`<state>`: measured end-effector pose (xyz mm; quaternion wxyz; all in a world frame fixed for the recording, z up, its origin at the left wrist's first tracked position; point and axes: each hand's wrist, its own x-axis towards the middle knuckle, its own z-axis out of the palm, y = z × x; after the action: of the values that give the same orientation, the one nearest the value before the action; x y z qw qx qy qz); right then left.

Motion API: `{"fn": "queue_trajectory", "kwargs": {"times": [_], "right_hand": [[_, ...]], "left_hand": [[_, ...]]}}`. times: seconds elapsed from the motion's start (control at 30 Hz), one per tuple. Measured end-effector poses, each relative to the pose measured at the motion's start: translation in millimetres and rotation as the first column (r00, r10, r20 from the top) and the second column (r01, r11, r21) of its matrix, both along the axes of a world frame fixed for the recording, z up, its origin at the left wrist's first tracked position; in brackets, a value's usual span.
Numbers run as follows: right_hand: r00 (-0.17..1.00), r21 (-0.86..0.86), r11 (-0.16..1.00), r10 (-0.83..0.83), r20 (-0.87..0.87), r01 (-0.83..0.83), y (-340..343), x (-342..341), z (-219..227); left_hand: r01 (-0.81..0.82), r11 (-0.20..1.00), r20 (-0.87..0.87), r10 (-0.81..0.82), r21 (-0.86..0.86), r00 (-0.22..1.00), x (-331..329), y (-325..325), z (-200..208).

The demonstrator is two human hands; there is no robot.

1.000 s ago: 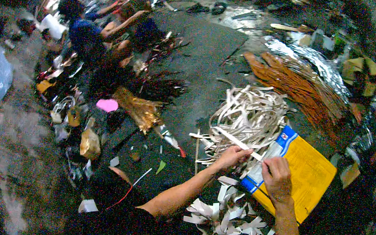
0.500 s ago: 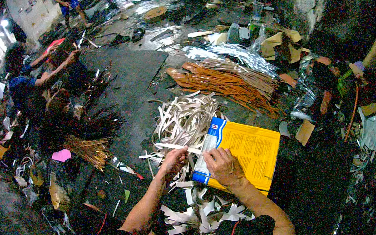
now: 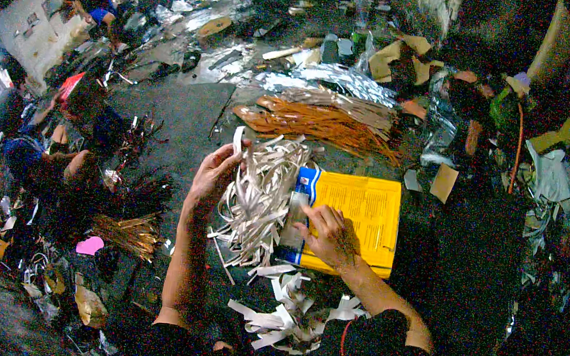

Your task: The person sits on the floor and repeatedly tears off strips of white material using a yellow box as a guide. The strips accumulate on the floor around them.

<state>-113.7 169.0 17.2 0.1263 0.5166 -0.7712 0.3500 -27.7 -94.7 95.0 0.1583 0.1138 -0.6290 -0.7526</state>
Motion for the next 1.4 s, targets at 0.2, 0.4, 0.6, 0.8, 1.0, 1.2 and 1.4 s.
{"fn": "queue_trajectory", "kwargs": {"times": [0.2,0.4,0.6,0.8,1.0,1.2,1.4], "right_hand": [[1.0,-0.097,0.995,-0.005,-0.029,0.003,10.2,-9.5,-15.0],[0.802,-0.021,0.985,0.151,0.578,-0.17,74.3,1.5,40.5],[0.538,0.404,0.736,-0.065,0.841,-0.543,157.9,34.6,-14.5],[0.306,0.53,0.803,-0.449,0.839,-0.274,123.2,84.7,-122.0],[0.536,0.609,0.606,-0.329,0.777,-0.511,140.6,98.1,-231.3],[0.347,0.298,0.633,-0.048,0.936,-0.715,118.9,48.5,14.8],[0.297,0.148,0.861,0.003,0.955,-0.486,111.8,25.7,82.1]], "left_hand": [[-0.144,0.958,0.308,0.219,-0.247,0.926,30.5,-5.9,-152.9],[-0.137,0.972,0.293,0.189,-0.191,0.937,31.8,29.1,-131.1],[-0.086,0.994,0.221,0.099,-0.067,0.97,20.8,54.7,-91.1],[0.156,0.983,0.277,-0.124,-0.099,0.953,29.5,80.2,-57.9],[0.437,0.892,0.282,-0.393,-0.113,0.875,24.5,116.7,-47.3],[0.673,0.729,0.093,-0.667,-0.122,0.739,23.7,163.1,-52.6],[0.879,0.46,0.366,-0.802,-0.124,0.471,35.8,147.4,-32.6]]}}
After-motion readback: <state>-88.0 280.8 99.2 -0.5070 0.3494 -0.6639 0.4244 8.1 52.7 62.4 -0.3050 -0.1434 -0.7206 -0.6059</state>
